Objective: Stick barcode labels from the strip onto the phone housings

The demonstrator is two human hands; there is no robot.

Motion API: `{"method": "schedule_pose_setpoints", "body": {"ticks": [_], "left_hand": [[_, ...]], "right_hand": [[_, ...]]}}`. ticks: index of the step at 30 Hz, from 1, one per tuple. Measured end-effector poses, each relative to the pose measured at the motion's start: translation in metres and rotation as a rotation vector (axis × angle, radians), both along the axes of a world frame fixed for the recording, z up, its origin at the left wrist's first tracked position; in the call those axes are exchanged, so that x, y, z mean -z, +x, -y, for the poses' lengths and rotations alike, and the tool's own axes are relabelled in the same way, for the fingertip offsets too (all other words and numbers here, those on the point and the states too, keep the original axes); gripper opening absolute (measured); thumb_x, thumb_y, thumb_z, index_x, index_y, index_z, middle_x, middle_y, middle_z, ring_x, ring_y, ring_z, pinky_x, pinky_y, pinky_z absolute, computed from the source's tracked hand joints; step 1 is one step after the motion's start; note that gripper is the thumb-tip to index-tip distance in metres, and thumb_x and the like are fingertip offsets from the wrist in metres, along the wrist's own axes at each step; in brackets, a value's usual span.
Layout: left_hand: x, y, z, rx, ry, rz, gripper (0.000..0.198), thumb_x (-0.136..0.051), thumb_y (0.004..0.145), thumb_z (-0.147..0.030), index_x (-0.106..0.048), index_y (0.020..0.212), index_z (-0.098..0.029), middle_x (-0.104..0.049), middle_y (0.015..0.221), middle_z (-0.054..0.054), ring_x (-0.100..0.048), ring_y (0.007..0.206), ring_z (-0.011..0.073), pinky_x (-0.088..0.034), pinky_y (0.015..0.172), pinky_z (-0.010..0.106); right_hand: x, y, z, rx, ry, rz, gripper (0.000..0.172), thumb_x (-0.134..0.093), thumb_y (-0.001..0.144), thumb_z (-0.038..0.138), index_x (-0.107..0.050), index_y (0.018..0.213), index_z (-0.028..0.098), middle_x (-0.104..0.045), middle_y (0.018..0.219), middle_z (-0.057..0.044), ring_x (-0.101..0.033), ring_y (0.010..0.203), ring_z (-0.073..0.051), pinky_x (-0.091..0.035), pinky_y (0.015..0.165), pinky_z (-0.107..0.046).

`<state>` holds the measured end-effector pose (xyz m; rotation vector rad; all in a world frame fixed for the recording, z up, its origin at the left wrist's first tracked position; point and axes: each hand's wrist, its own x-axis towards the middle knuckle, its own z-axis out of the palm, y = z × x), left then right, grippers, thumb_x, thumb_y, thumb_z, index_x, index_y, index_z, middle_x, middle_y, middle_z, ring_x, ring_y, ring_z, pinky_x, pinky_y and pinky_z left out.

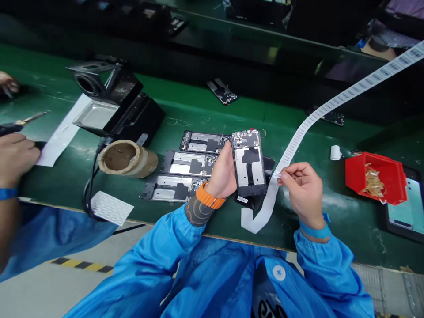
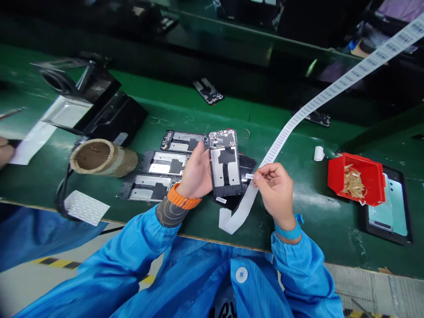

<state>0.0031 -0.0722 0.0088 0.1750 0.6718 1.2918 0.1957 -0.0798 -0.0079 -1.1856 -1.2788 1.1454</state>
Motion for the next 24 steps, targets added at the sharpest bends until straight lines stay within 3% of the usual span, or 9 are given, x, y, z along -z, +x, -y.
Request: {"method": "schedule_pose_setpoints", "body": {"ticks": [4, 7, 9, 11, 14, 19, 24], "left_hand": [[0.001, 0.000, 0.000, 0.013, 0.031, -0.021, 0.057, -0.030, 0.106, -0.052, -0.056, 0.143, -0.017, -0.075, 0.116, 0.011, -0.069, 0.112, 0.0272, -0.048, 0.104, 0.043], [0.010, 0.000, -0.002, 0.023, 0.013, -0.004, 0.058, -0.034, 0.104, -0.056, -0.061, 0.138, -0.017, -0.073, 0.082, 0.006, -0.070, 0.077, 0.0222, -0.054, 0.083, 0.038], [0.018, 0.000, -0.003, 0.060, -0.012, 0.044, 0.056, -0.036, 0.103, -0.055, -0.063, 0.132, -0.017, -0.055, 0.056, -0.001, -0.052, 0.048, 0.0164, -0.050, 0.063, 0.034], [0.026, 0.000, -0.002, 0.080, -0.044, 0.071, 0.046, -0.038, 0.102, -0.044, -0.064, 0.130, -0.018, -0.036, 0.049, -0.006, -0.030, 0.038, 0.0126, -0.039, 0.053, 0.031], [0.029, -0.001, 0.003, 0.037, -0.085, 0.008, 0.040, -0.045, 0.098, -0.029, -0.060, 0.134, -0.022, -0.034, 0.053, -0.006, -0.024, 0.043, 0.0128, -0.033, 0.056, 0.032], [0.020, 0.000, 0.009, 0.055, -0.047, -0.012, 0.036, -0.043, 0.098, -0.041, -0.064, 0.122, -0.024, -0.027, 0.057, -0.004, -0.020, 0.053, 0.0153, -0.032, 0.067, 0.035], [0.025, 0.007, 0.004, -0.038, -0.037, 0.027, 0.039, -0.045, 0.095, -0.050, -0.066, 0.116, -0.026, -0.022, 0.051, -0.004, -0.030, 0.059, 0.0194, -0.036, 0.076, 0.040]], "right_hand": [[0.000, 0.001, -0.001, -0.008, -0.005, 0.009, 0.018, -0.078, 0.080, 0.027, -0.061, 0.086, 0.023, -0.066, 0.074, 0.002, -0.063, 0.062, -0.014, -0.055, 0.061, -0.029], [-0.004, -0.003, 0.001, -0.063, -0.052, -0.101, 0.019, -0.078, 0.080, 0.026, -0.059, 0.086, 0.023, -0.065, 0.074, 0.003, -0.061, 0.061, -0.012, -0.054, 0.059, -0.028], [-0.008, -0.012, 0.006, -0.185, -0.145, -0.241, 0.022, -0.077, 0.080, 0.029, -0.056, 0.084, 0.023, -0.062, 0.071, 0.005, -0.058, 0.057, -0.011, -0.051, 0.054, -0.027], [-0.012, -0.025, 0.015, -0.352, -0.252, -0.328, 0.024, -0.075, 0.082, 0.032, -0.053, 0.083, 0.024, -0.059, 0.067, 0.006, -0.055, 0.052, -0.011, -0.047, 0.048, -0.025], [-0.015, -0.046, 0.029, -0.491, -0.266, -0.238, 0.018, -0.071, 0.087, 0.029, -0.055, 0.084, 0.022, -0.059, 0.067, 0.005, -0.054, 0.051, -0.010, -0.045, 0.046, -0.024], [-0.014, -0.054, 0.037, -0.413, -0.086, 0.025, 0.010, -0.066, 0.090, 0.021, -0.058, 0.084, 0.022, -0.060, 0.072, 0.003, -0.055, 0.057, -0.010, -0.046, 0.051, -0.025], [-0.017, -0.047, 0.030, -0.357, -0.134, -0.011, 0.013, -0.066, 0.089, 0.025, -0.055, 0.083, 0.022, -0.059, 0.065, 0.005, -0.055, 0.055, -0.010, -0.044, 0.048, -0.024]]}}
